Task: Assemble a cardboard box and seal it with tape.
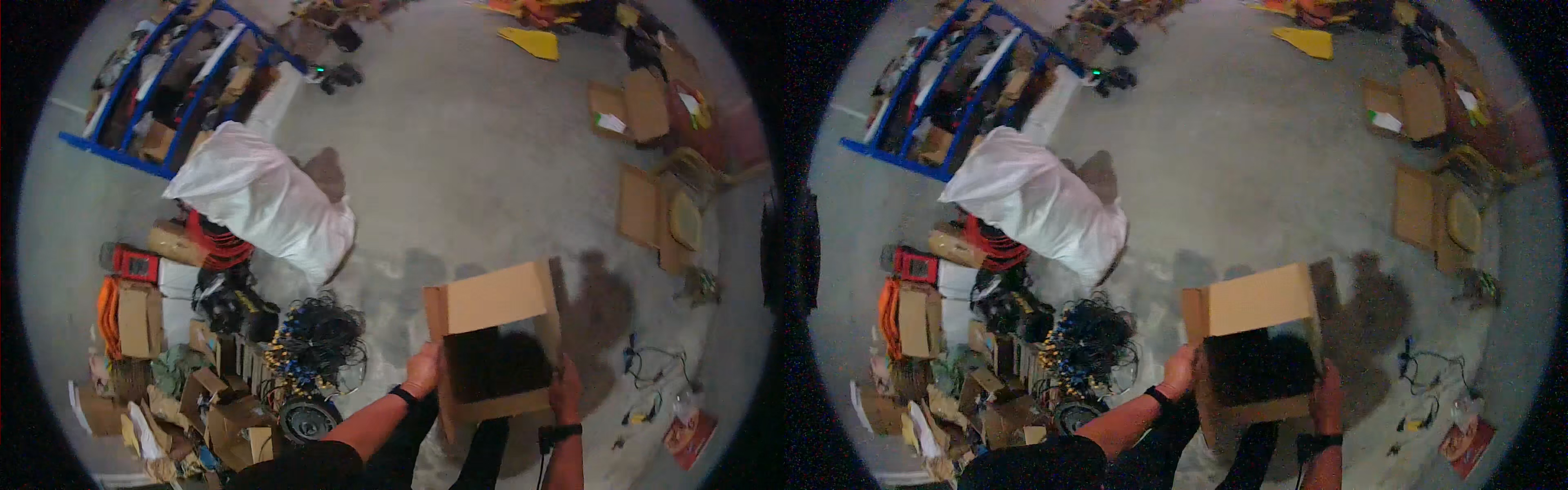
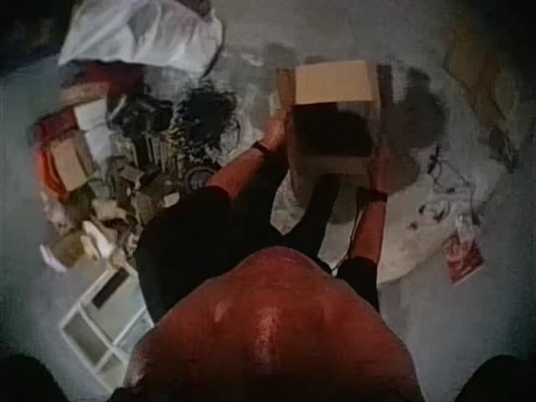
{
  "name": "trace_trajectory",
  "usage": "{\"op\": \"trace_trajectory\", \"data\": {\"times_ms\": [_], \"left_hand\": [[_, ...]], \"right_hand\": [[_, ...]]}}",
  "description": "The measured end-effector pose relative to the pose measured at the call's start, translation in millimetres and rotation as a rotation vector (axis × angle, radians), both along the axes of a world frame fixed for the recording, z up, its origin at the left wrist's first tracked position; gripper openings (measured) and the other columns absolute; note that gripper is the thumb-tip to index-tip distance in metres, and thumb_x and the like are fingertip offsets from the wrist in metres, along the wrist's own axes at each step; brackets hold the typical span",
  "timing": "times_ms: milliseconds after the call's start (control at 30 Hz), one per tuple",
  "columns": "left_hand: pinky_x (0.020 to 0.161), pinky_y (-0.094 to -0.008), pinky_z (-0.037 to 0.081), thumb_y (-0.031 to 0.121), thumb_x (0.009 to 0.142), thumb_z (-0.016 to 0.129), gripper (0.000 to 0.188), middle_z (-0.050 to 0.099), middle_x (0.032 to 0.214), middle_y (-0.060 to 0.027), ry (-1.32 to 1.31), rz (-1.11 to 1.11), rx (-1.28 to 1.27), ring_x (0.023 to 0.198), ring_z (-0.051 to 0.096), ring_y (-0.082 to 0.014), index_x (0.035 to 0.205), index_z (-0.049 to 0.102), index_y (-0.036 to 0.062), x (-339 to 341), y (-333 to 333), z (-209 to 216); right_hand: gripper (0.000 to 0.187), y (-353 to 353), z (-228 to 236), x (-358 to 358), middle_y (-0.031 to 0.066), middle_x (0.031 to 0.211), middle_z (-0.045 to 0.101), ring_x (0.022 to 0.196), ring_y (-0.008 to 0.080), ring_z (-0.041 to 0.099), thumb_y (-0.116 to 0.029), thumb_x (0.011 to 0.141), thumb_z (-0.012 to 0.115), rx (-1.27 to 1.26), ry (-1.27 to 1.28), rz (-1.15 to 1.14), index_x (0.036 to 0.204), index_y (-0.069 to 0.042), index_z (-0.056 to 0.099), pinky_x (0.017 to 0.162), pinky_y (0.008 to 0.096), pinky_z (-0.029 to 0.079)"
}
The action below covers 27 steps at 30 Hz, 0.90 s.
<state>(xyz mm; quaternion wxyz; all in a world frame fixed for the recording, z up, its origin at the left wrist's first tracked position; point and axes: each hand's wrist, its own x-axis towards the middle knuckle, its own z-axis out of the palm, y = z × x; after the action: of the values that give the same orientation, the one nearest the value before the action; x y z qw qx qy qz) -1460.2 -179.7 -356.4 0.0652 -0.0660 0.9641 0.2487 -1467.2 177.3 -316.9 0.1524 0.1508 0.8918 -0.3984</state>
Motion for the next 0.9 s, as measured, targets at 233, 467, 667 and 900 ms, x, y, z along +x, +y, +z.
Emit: {"op": "trace_trajectory", "data": {"times_ms": [233,467,667,900], "left_hand": [[0.065,-0.0506,0.051,0.014,0.084,0.059,0.043,0.06,0.101,-0.0166,-0.116,-0.135,-0.05,0.082,0.063,-0.0397,0.127,0.053,0.0138,-6.9,2.9,1.6],[0.068,-0.0503,0.052,0.017,0.084,0.061,0.045,0.06,0.101,-0.016,-0.145,-0.113,-0.035,0.081,0.062,-0.0407,0.128,0.052,0.0129,-8.5,9.4,11.4],[0.074,-0.0477,0.053,0.024,0.088,0.061,0.062,0.06,0.11,-0.0182,-0.256,-0.119,0.079,0.09,0.062,-0.0423,0.145,0.039,0.0139,-11.3,2.8,27.2],[0.091,-0.0448,0.051,0.027,0.09,0.061,0.077,0.047,0.142,-0.0214,-0.146,-0.183,0.15,0.115,0.055,-0.042,0.154,0.021,0.014,-11.8,32.9,36.3]], "right_hand": [[0.069,-63.6,25.3,-26.5,0.0221,0.149,0.037,0.139,0.0433,0.031,-0.009,0.078,0.067,0.189,0.456,0.442,0.143,-0.007,0.042,0.116,0.0547,0.023],[0.078,-112.6,-43.1,-64.5,0.0188,0.158,0.025,0.148,0.0388,0.013,-0.019,0.077,0.072,0.19,0.179,0.726,0.147,-0.009,0.038,0.118,0.0577,0.014],[0.084,-104.0,-100.1,-60.4,0.018,0.157,0.024,0.148,0.0353,0.015,-0.023,0.076,0.077,0.264,-0.002,0.678,0.147,-0.007,0.036,0.118,0.0571,0.011],[0.077,-100.0,-106.1,-74.4,0.021,0.154,0.028,0.146,0.0388,0.02,-0.02,0.079,0.074,0.239,0.052,0.617,0.145,-0.004,0.038,0.116,0.0568,0.021]]}}
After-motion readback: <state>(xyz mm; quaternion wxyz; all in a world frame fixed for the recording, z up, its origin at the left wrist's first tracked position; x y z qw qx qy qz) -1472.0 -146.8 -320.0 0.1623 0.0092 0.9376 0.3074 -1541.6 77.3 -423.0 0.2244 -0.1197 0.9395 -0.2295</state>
